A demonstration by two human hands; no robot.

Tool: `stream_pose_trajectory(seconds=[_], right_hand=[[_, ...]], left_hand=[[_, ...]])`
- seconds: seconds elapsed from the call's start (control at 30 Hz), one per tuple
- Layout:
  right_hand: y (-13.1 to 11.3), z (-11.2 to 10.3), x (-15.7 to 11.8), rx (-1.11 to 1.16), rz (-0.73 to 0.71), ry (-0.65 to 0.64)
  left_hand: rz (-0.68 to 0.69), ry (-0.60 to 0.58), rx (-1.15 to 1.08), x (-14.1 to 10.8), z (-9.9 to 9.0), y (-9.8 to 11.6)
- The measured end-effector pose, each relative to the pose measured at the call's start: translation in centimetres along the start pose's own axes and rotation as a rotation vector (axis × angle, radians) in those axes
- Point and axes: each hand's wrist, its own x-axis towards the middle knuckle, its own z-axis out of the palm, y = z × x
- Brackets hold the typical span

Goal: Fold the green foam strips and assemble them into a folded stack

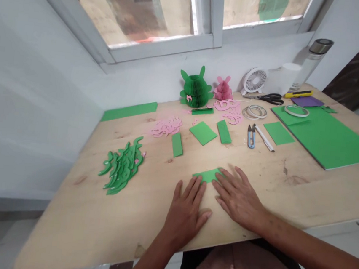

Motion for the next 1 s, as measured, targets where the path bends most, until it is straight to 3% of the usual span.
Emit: stream_pose_trajectory(seconds=[0.27,0.6,1.0], right_hand=[[2.1,-1.4,-1.6,-0.026,0.052,-0.032],[0.3,-0.3,0.1,0.054,0.013,-0.020],[0.5,0.1,-0.1,0.055,-0.036,-0.017]], left_hand=[[-0.007,0.007,-0.019,0.1,-0.1,0.0],[0.000,0.000,-0.006,-0.1,-0.1,0.1],[-0.063,0.033,0.013,1.3,-0.2,1.4]])
